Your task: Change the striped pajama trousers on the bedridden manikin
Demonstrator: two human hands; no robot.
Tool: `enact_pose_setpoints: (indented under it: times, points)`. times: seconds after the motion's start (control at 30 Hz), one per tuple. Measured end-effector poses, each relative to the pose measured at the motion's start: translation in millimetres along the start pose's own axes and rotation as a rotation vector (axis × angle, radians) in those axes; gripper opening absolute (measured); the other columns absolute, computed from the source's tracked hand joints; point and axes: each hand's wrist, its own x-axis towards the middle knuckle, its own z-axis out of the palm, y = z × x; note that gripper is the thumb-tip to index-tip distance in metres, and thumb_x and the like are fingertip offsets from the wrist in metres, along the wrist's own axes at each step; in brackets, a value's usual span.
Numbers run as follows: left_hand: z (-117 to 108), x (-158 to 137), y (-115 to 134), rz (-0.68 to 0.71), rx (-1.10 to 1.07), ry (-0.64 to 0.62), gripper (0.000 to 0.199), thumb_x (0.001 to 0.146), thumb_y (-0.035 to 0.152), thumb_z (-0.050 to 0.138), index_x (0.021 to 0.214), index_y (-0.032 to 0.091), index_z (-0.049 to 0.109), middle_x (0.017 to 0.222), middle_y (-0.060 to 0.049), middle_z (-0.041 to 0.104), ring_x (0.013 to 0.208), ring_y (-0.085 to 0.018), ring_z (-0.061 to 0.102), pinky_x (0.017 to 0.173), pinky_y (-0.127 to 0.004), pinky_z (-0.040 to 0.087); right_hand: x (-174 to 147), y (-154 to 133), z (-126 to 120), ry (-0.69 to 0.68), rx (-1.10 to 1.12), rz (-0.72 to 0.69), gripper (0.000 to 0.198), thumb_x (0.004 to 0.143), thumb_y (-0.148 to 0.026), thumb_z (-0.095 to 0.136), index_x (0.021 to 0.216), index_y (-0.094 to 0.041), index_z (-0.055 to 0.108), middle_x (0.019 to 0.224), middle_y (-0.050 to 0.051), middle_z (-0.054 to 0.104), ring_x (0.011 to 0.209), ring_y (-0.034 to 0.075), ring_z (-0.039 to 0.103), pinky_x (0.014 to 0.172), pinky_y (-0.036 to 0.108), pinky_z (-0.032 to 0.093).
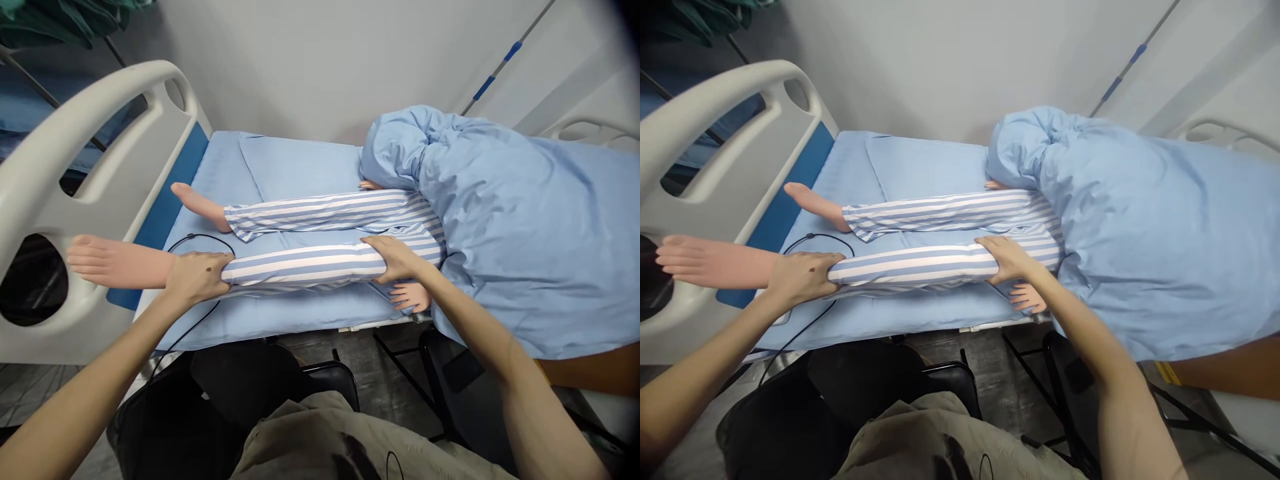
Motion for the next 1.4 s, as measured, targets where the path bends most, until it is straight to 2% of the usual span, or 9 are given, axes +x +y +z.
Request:
enact_pose_setpoints:
  times: [0.17,0.4,0.57,0.73,0.9,1.03,1.2,1.4]
  points:
    - [-4.4,5.2,7.7,-0.043,-0.033,-0.001,0.036,0.071,0.037,0.056,0.104,0.025,0.066,0.094,-0.005,0.073,0.085,-0.027,0.063,0.063,-0.03,0.031,-7.8,3.5,-30.5,0.019,0.052,-0.022,0.102,0.062,-0.043,0.077,0.151,-0.017,0.035,0.147,0.015,0.048,0.128,0.036,0.051,0.108,0.047,0.04]
    - [7.9,13.3,11.2,-0.044,-0.115,-0.008,0.04,0.069,0.037,0.059,0.106,0.025,0.067,0.103,-0.007,0.073,0.092,-0.031,0.064,0.067,-0.033,0.035,-9.4,2.7,-39.4,0.026,0.08,-0.027,0.1,0.062,-0.042,0.076,0.151,-0.02,0.035,0.146,0.014,0.049,0.127,0.037,0.052,0.107,0.05,0.041]
    - [10.9,26.8,23.0,-0.055,-0.166,-0.005,0.043,0.068,0.039,0.061,0.109,0.028,0.068,0.099,-0.006,0.073,0.096,-0.032,0.064,0.068,-0.033,0.038,-20.1,7.9,-59.8,0.058,0.118,0.024,0.101,0.061,-0.043,0.079,0.15,-0.024,0.035,0.146,0.01,0.05,0.128,0.038,0.052,0.109,0.049,0.042]
    - [14.0,40.9,36.7,-0.036,-0.215,0.009,0.047,0.066,0.039,0.063,0.112,0.028,0.069,0.096,-0.004,0.074,0.095,-0.032,0.065,0.071,-0.034,0.041,-29.8,13.3,-75.8,0.021,0.112,0.126,0.106,0.06,-0.046,0.079,0.152,-0.025,0.031,0.149,0.008,0.045,0.13,0.04,0.049,0.11,0.053,0.041]
    - [28.3,47.9,44.7,-0.03,-0.263,0.014,0.046,0.065,0.04,0.065,0.109,0.027,0.07,0.096,-0.003,0.074,0.094,-0.031,0.066,0.072,-0.034,0.043,-32.4,13.7,-77.9,-0.022,0.102,0.216,0.111,0.059,-0.041,0.08,0.154,-0.031,0.025,0.15,0.004,0.045,0.133,0.044,0.044,0.112,0.057,0.04]
    - [34.0,46.8,47.4,-0.03,-0.272,0.012,0.045,0.067,0.041,0.064,0.11,0.026,0.069,0.098,-0.003,0.074,0.095,-0.03,0.065,0.072,-0.033,0.042,-33.0,12.2,-75.8,-0.047,0.073,0.23,0.114,0.06,-0.042,0.079,0.156,-0.032,0.02,0.15,0.003,0.045,0.135,0.045,0.042,0.112,0.058,0.04]
    - [26.3,43.5,43.3,-0.009,-0.266,0.009,0.046,0.069,0.039,0.064,0.112,0.022,0.068,0.095,-0.005,0.073,0.092,-0.029,0.064,0.072,-0.033,0.039,-32.9,11.7,-76.4,-0.029,0.088,0.219,0.114,0.058,-0.042,0.08,0.155,-0.032,0.022,0.152,0.003,0.041,0.134,0.044,0.043,0.112,0.057,0.04]
    - [11.6,39.5,26.5,-0.001,-0.182,0.024,0.043,0.069,0.038,0.063,0.111,0.025,0.068,0.094,-0.004,0.072,0.091,-0.029,0.063,0.07,-0.033,0.039,-27.4,12.8,-70.0,-0.019,0.099,0.192,0.111,0.059,-0.044,0.08,0.154,-0.03,0.025,0.152,0.005,0.042,0.132,0.043,0.046,0.11,0.056,0.041]
